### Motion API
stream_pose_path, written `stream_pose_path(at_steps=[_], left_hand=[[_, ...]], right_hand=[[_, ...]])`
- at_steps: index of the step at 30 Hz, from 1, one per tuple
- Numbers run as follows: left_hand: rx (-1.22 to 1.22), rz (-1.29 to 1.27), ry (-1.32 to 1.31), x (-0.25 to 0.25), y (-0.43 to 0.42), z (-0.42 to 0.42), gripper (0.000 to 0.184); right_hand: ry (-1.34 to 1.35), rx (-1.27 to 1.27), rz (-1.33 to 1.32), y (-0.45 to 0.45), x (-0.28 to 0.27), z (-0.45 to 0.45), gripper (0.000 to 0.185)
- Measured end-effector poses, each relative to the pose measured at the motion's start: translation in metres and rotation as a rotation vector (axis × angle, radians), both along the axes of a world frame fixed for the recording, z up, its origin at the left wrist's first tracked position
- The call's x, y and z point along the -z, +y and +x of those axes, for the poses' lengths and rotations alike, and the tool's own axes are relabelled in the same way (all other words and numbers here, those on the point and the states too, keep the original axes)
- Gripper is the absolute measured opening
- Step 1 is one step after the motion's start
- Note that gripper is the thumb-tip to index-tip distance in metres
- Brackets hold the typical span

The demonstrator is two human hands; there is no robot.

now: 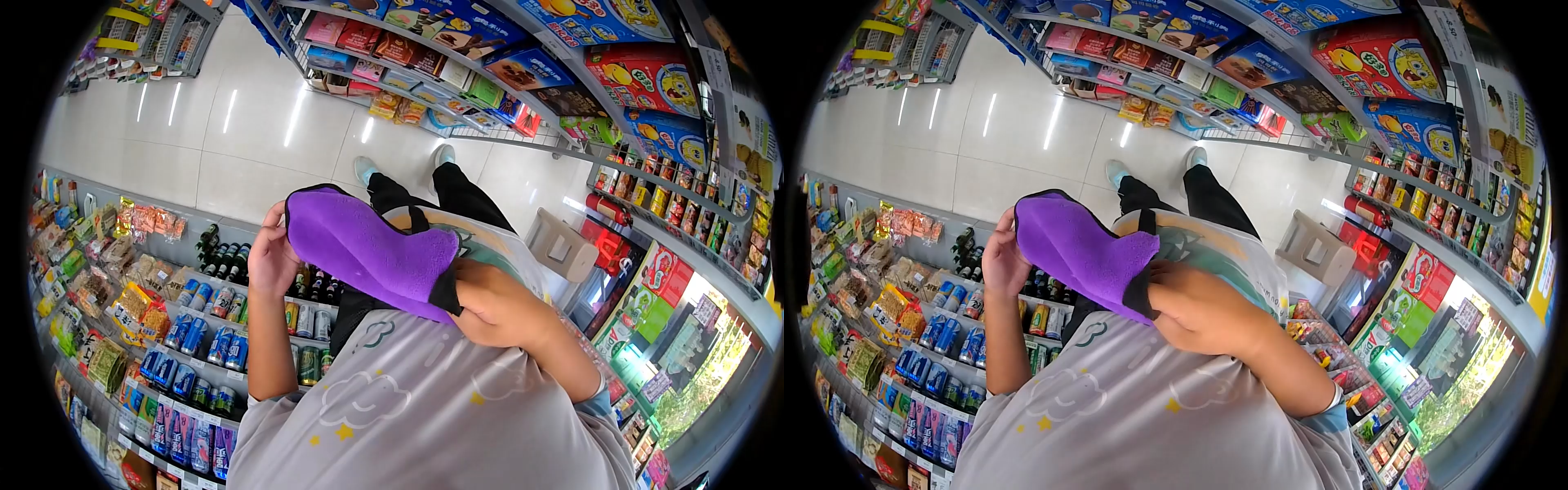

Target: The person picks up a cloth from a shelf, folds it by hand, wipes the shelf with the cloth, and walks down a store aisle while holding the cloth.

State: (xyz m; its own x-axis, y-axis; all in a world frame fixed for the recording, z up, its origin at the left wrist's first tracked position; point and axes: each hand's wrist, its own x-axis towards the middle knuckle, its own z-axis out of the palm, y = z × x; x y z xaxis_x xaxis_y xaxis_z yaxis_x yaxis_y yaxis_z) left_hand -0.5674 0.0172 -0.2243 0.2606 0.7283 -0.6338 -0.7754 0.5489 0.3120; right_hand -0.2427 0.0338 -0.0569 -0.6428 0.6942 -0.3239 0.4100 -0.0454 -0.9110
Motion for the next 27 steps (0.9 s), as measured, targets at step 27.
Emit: stream_pose_path(at_steps=[27], left_hand=[[-0.063, 0.090, 0.443, 0.028, -0.020, -0.025, 0.015]], right_hand=[[-0.064, -0.211, 0.274, 0.009, -0.006, -0.010, 0.022]])
